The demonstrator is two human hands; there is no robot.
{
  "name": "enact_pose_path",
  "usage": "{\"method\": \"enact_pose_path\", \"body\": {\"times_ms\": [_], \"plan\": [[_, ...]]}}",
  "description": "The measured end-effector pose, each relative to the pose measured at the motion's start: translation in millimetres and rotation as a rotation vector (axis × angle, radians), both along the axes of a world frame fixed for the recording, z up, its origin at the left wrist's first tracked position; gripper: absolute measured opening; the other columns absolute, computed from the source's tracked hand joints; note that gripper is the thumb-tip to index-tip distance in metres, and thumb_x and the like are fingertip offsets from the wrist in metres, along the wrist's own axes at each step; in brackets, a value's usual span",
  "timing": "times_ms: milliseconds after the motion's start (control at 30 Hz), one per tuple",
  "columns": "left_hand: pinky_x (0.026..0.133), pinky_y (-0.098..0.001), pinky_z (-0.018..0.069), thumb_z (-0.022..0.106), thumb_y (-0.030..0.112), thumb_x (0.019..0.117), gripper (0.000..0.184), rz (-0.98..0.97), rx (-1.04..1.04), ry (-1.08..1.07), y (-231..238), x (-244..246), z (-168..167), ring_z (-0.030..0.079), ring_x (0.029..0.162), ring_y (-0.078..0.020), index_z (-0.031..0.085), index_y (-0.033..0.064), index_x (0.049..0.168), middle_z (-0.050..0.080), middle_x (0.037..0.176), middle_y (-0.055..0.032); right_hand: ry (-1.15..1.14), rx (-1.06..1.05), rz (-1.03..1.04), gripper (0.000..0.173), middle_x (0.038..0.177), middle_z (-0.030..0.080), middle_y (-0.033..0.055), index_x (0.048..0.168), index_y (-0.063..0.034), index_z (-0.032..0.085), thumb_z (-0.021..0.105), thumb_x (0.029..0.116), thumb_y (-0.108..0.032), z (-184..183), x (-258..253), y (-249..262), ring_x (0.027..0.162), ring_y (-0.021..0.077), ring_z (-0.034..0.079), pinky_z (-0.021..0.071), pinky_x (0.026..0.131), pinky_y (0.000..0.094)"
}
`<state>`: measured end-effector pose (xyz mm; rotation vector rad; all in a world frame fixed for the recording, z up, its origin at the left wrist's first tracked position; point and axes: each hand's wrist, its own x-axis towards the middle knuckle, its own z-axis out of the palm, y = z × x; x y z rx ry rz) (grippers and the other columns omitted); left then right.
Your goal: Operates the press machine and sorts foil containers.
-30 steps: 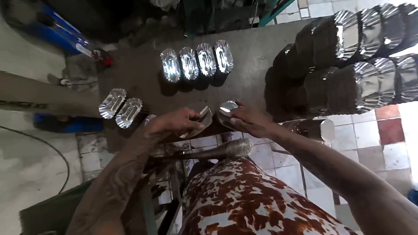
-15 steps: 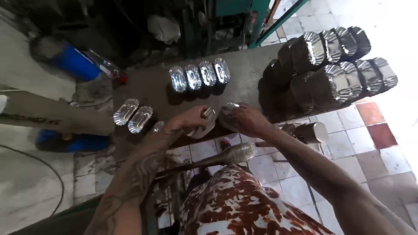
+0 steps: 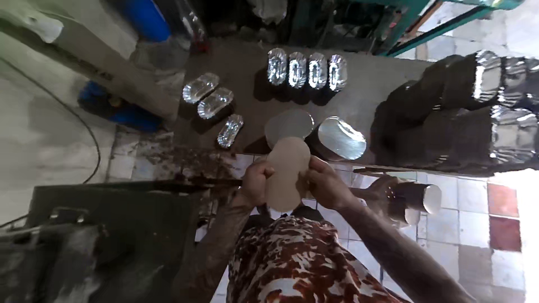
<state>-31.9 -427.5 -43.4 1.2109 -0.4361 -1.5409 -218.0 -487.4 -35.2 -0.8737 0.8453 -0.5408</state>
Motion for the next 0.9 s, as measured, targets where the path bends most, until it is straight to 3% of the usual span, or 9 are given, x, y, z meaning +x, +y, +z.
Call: {"method": "enact_pose_path", "body": {"times_ms": [133, 167, 233, 333, 400, 533, 700, 800, 900], "plan": [[0.062, -0.0242, 0.0589, 0.056, 0.017, 0.0815, 0.017, 0.006, -0.260, 0.408, -1, -27, -49, 0.069, 0.069, -0.0025, 0.072, 0.0236, 0.083, 0.072, 0.078, 0.0066, -0.138, 0.004, 0.127, 0.022, 0.088, 0.072, 0.0010, 0.111, -0.0100, 0.068, 0.055, 0.0941, -0.003, -25, -19, -9, 0.076, 0.0081, 0.067, 0.0581, 0.073, 0.0308], [0.063, -0.0242, 0.0588, 0.057, 0.016, 0.0817, 0.017, -0.072, -0.233, 0.329, -7, -29, -71, 0.069, 0.071, -0.0028, 0.071, 0.0207, 0.090, 0.072, 0.080, 0.0056, -0.068, -0.101, 0.128, 0.019, 0.087, 0.072, 0.0018, 0.109, -0.0073, 0.069, 0.056, 0.0948, -0.004, -43, -30, -11, 0.076, 0.0080, 0.066, 0.0574, 0.072, 0.0301], [0.077, -0.0280, 0.0565, 0.051, 0.006, 0.0951, 0.022, -0.425, -0.091, -0.210, -24, -31, -120, 0.064, 0.082, -0.0087, 0.064, 0.0044, 0.113, 0.067, 0.092, -0.0039, 0.241, -0.464, 0.301, 0.026, 0.110, 0.072, 0.0104, 0.119, 0.0027, 0.068, 0.054, 0.0981, -0.006, -84, -73, -11, 0.101, 0.0143, 0.069, 0.0577, 0.093, 0.0347], [0.106, -0.0567, 0.0460, 0.052, 0.033, 0.1063, 0.048, -0.977, 0.146, -0.788, -55, -57, -209, 0.060, 0.124, -0.0358, 0.053, 0.0043, 0.144, 0.062, 0.134, -0.0223, 0.704, -0.727, 0.840, 0.032, 0.124, 0.066, 0.0262, 0.125, 0.0062, 0.066, 0.054, 0.0983, -0.008, -119, -133, 10, 0.119, 0.0395, 0.064, 0.0495, 0.105, 0.0535], [0.105, -0.0668, 0.0420, 0.048, 0.048, 0.1035, 0.057, -1.017, 0.318, -0.913, -72, -73, -238, 0.058, 0.128, -0.0417, 0.055, 0.0052, 0.142, 0.062, 0.135, -0.0236, 0.861, -0.605, 1.141, 0.034, 0.130, 0.064, 0.0253, 0.130, 0.0016, 0.065, 0.055, 0.1000, -0.009, -138, -157, 26, 0.126, 0.0424, 0.059, 0.0458, 0.109, 0.0563], [0.110, -0.0478, 0.0430, 0.056, 0.042, 0.1016, 0.046, -0.791, 0.526, -0.666, -51, -65, -173, 0.058, 0.128, -0.0257, 0.067, 0.0082, 0.130, 0.064, 0.136, -0.0131, 0.879, -0.446, 1.137, 0.035, 0.126, 0.068, 0.0202, 0.129, -0.0044, 0.068, 0.054, 0.1052, -0.026, -160, -177, 59, 0.123, 0.0365, 0.063, 0.0481, 0.107, 0.0512], [0.100, -0.0608, 0.0450, 0.037, 0.041, 0.1095, 0.054, -0.886, 0.389, -0.756, -35, 11, -88, 0.062, 0.118, -0.0378, 0.067, -0.0009, 0.123, 0.065, 0.124, -0.0245, 0.711, -0.526, 1.187, 0.039, 0.136, 0.062, 0.0225, 0.139, -0.0014, 0.061, 0.053, 0.1044, -0.019, -141, -163, 45, 0.130, 0.0372, 0.057, 0.0431, 0.113, 0.0475], [0.095, -0.0573, 0.0513, 0.042, 0.044, 0.1097, 0.052, -0.433, 0.225, -0.826, 20, 69, -29, 0.067, 0.105, -0.0327, 0.068, 0.0003, 0.120, 0.069, 0.113, -0.0215, 0.646, -0.596, 1.220, 0.037, 0.130, 0.066, 0.0200, 0.133, -0.0037, 0.066, 0.057, 0.1025, -0.022, -148, -149, 29, 0.125, 0.0337, 0.061, 0.0455, 0.112, 0.0462], [0.102, -0.0412, 0.0532, 0.034, 0.040, 0.1113, 0.051, 0.113, 0.081, -0.732, 78, 124, 40, 0.065, 0.115, -0.0170, 0.055, 0.0066, 0.143, 0.066, 0.128, -0.0112, 0.576, -0.615, 1.181, 0.033, 0.126, 0.068, 0.0188, 0.127, -0.0033, 0.069, 0.060, 0.0999, -0.021, -151, -117, 12, 0.121, 0.0301, 0.064, 0.0488, 0.109, 0.0463]]}}
